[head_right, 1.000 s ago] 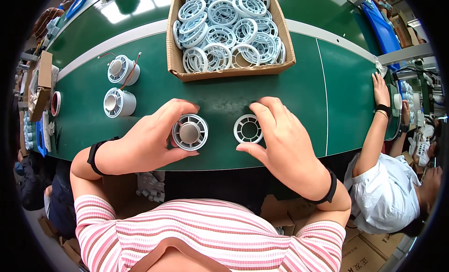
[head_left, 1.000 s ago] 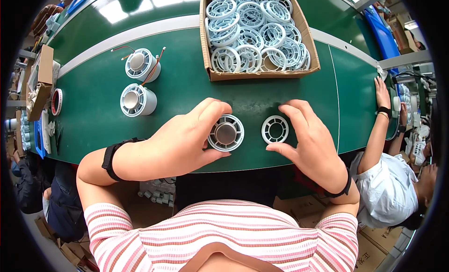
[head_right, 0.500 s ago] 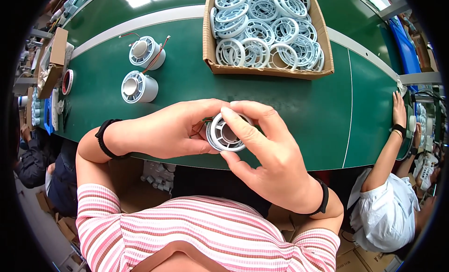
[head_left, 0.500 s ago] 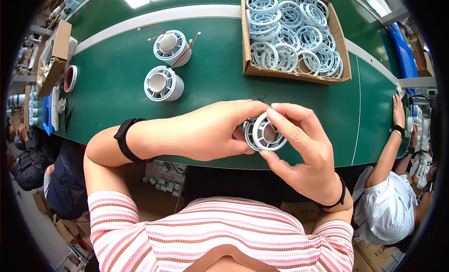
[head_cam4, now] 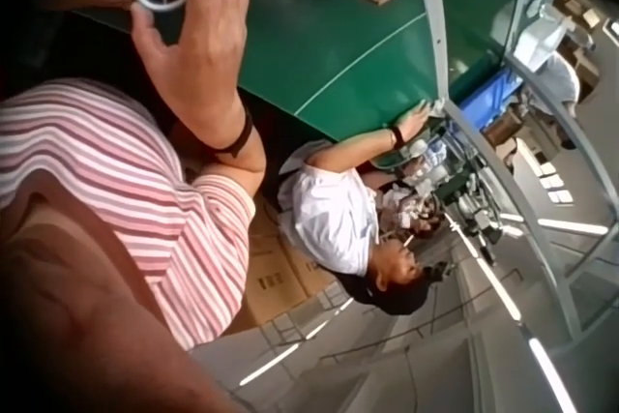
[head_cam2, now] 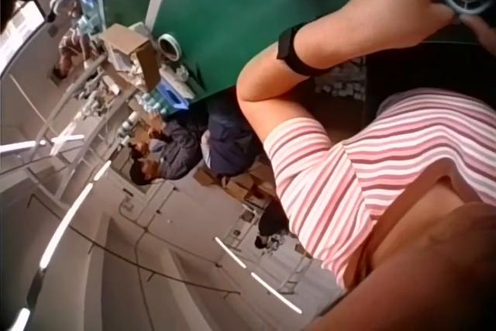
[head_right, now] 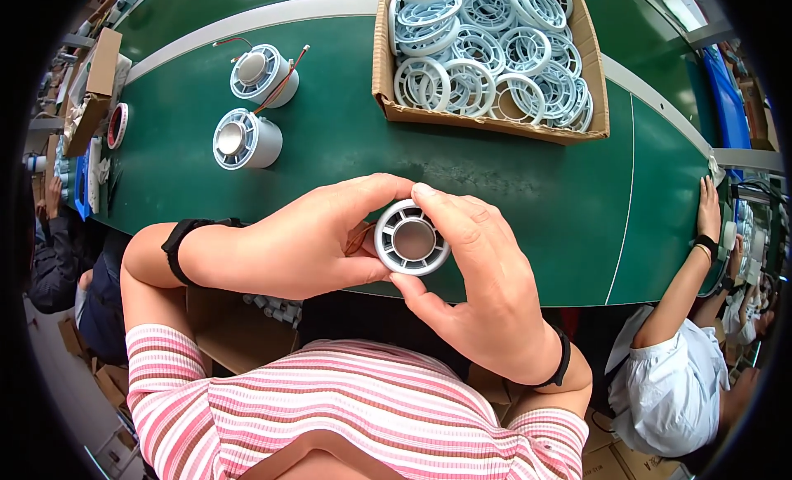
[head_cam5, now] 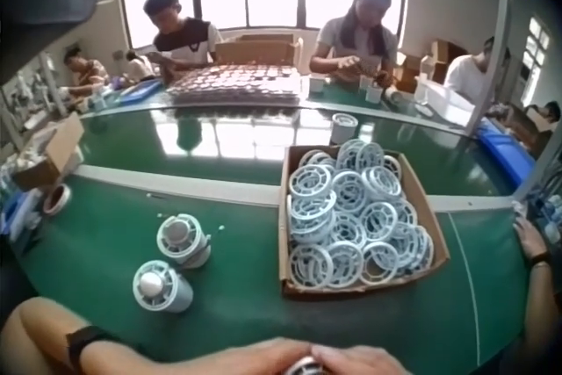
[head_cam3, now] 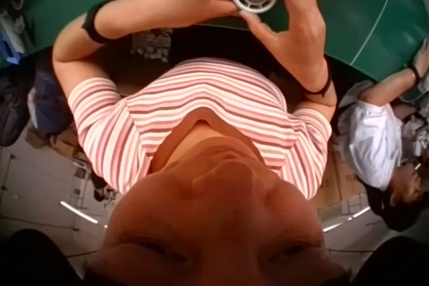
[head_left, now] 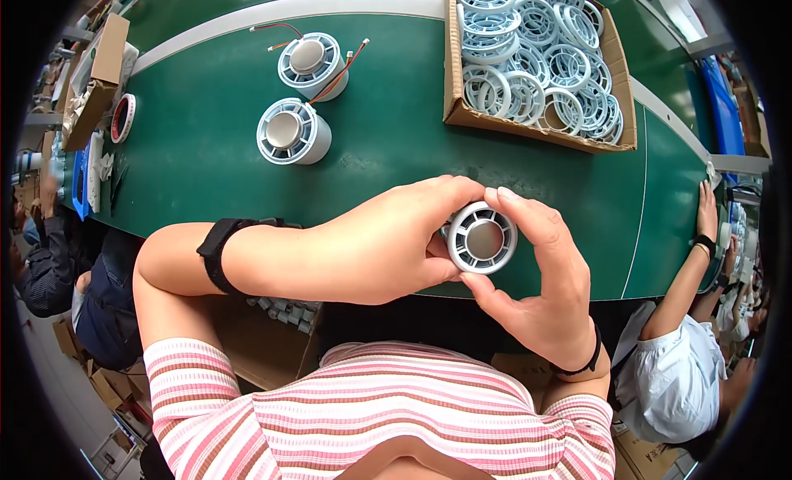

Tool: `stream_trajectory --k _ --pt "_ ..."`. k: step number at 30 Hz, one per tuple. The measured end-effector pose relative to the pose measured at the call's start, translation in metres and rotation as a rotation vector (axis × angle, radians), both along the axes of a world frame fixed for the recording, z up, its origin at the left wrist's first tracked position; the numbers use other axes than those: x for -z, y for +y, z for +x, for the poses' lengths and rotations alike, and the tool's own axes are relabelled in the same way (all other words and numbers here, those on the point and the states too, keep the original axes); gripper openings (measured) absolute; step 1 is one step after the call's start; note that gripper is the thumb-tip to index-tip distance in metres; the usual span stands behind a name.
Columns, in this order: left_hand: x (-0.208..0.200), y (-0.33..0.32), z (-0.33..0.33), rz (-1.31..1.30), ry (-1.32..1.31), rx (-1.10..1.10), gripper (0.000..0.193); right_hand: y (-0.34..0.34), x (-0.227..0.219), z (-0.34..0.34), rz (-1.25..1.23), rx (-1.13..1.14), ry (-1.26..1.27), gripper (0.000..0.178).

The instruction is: The person picks up a motor and a plastic cover, aligns the cover onto the motor, and presses them together. The person then places the assembled unit onto the table and repeats the process for several more units.

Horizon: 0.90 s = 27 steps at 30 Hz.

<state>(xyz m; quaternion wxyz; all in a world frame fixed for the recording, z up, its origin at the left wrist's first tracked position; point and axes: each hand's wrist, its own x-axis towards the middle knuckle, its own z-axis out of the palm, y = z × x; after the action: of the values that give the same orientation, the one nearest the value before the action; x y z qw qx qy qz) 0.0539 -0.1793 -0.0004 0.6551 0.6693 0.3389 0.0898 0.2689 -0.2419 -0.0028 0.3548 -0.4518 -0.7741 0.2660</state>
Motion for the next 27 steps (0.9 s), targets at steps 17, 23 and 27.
stream_trajectory --k 17,23,27 --pt "0.031 -0.059 -0.002 -0.468 -0.557 -0.293 0.073 -0.011 0.013 0.011 -0.008 -0.109 0.147 0.078" --pt "0.026 -0.043 -0.002 -0.588 -0.521 -0.264 0.063 -0.012 0.020 0.012 -0.019 -0.077 0.214 0.077" --pt "0.028 -0.040 0.000 -0.658 -0.495 -0.285 0.056 -0.011 0.022 0.014 0.021 -0.072 0.155 0.071"
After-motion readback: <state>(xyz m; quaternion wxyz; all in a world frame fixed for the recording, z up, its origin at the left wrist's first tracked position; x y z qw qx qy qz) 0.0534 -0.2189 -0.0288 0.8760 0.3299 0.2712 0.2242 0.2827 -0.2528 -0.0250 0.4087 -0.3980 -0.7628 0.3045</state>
